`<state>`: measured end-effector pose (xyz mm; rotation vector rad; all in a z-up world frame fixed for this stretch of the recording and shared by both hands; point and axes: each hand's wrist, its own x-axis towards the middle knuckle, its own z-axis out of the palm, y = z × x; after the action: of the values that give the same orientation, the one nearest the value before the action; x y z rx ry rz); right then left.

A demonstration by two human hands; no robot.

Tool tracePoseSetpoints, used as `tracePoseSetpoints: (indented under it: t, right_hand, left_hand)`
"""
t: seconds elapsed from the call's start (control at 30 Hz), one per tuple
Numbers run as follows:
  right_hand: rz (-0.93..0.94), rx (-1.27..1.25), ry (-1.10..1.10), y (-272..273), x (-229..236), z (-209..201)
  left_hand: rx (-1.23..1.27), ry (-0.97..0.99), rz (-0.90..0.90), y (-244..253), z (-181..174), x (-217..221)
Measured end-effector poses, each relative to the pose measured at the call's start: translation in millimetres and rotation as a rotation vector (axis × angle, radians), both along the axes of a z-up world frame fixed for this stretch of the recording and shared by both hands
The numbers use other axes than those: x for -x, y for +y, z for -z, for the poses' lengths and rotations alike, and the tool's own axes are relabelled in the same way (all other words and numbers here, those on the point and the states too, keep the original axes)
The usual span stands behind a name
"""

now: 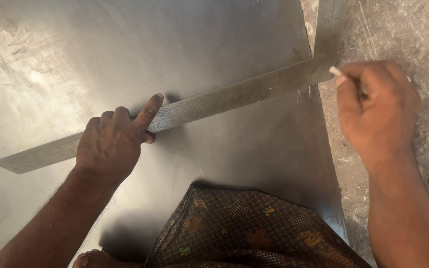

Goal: The person uses a metal square ruler and a white marking tool to draw straight lines on a large metal sheet. They repeatedly reposition the ruler and draw lines along its edges to create a grid pattern on the surface.

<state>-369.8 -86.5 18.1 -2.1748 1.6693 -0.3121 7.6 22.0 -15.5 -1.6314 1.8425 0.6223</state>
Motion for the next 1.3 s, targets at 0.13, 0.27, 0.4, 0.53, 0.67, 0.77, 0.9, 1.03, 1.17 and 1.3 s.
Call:
tracePoseSetpoints:
  t: [0.13,0.27,0.4,0.53,0.67,0.77,0.9,1.03,1.17,1.3]
  right_hand:
    - [0.091,-0.168,-0.588,-5,20,40]
    - [0.198,-0.264,-0.735,0,34,58]
    - [0.084,-0.207,-0.726,3,40,66]
    - [0.005,-0.189,-0.707,5,43,76]
    - [-0.023,-0.168,-0.682,5,46,78]
    - [0.014,-0.183,-0.65,6,46,78]
    - [0.052,-0.187,-0.598,6,46,77]
    - [0.02,-0.173,-0.63,8,46,77]
    - [0.014,-0.16,-0.632,8,48,79]
    - [0.0,-0.155,-0.644,8,45,76]
  left_hand:
    - [0.03,0.022,-0.028,0,1,-1]
    - [0.12,0.117,-0.149,9,5,-6]
    - [0.157,0.113,-0.172,17,10,-7]
    - [0.224,0.129,-0.194,25,12,-8]
    - [0.27,0.148,-0.211,29,13,-7]
    - [0.271,0.141,-0.213,30,12,-7]
    - [0.246,0.128,-0.208,28,12,-7]
    - [0.218,0.108,-0.177,27,12,-9]
    - [0.206,0.094,-0.157,27,13,-9]
    - [0.169,0.067,-0.157,26,11,-9]
